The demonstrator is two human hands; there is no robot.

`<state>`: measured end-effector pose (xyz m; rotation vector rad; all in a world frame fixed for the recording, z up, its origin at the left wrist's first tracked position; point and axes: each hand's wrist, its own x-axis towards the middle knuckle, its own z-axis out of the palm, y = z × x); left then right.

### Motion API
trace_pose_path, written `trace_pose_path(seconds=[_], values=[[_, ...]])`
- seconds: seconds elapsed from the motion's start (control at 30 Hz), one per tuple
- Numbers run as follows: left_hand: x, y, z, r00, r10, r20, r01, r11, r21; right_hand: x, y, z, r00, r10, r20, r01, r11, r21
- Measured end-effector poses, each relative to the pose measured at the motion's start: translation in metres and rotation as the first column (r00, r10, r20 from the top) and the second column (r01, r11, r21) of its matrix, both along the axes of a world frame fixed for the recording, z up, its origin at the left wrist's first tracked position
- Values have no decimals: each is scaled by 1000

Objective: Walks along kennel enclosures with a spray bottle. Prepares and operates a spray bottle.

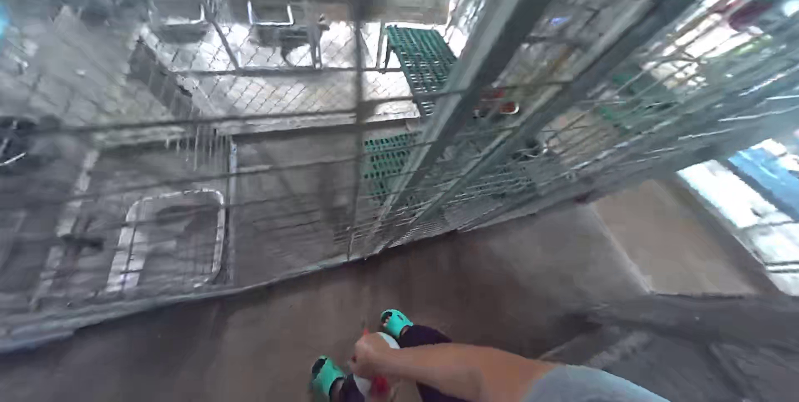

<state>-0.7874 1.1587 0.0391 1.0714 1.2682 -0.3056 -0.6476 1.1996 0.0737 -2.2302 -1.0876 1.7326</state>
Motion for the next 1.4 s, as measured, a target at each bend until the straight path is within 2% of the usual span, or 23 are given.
trace_pose_path(seconds=[0.1, 0.2, 0.3, 0.43, 0.6, 0.67, 0.73, 0.83, 0.9, 1.03, 1.1, 1.17, 1.27, 1.33, 1.4], values=[[-19, -4, -12, 999, 1, 38, 1, 998, -70, -12, -1, -1, 1000, -26, 16, 27, 995, -94], [-21, 9, -9, 1000, -4, 4, 4, 993, -120, -20, 8, -6, 995, -80, 64, 88, 987, -133], [-30, 27, -7, 993, -103, -63, 94, 986, -137, -29, 12, -9, 991, -118, 69, 128, 978, -167], [-34, 32, -4, 988, -139, -70, 130, 984, -121, -35, 16, -4, 997, -65, 40, 72, 977, -202], [-41, 39, 6, 984, -137, -112, 125, 987, -105, -25, 29, 66, 1000, -14, 15, 15, 997, -74], [-36, 45, 8, 988, -112, -103, 102, 989, -106, -23, 32, 61, 996, -81, 33, 83, 996, -45], [-30, 46, 11, 996, -43, -77, 33, 991, -131, -24, 35, 32, 991, -127, 46, 131, 987, -92], [-26, 50, 8, 990, 19, -143, -44, 984, -173, -35, 41, -2, 995, -95, 32, 99, 981, -166], [-32, 53, 11, 991, 12, -135, -30, 990, -136, -43, 45, 7, 997, -71, 20, 73, 986, -149], [-42, 50, 31, 996, -20, -89, 16, 999, -44, -45, 41, 70, 999, -23, 23, 25, 995, -92], [-43, 49, 26, 994, -68, -86, 65, 997, -33, -43, 35, 68, 997, -55, 55, 60, 993, -97], [-34, 54, 24, 989, -125, -76, 122, 991, -50, -40, 33, 42, 993, -84, 84, 95, 985, -143], [-13, 72, 45, 977, -183, -108, 172, 980, -104, -37, 36, 16, 993, -78, 91, 92, 984, -151], [-13, 71, 50, 984, -138, -114, 131, 989, -67, -36, 41, 29, 996, -53, 77, 62, 991, -117], [-16, 64, 46, 986, -59, -153, 51, 997, -56, -31, 43, 60, 997, -41, 66, 45, 998, -51]])
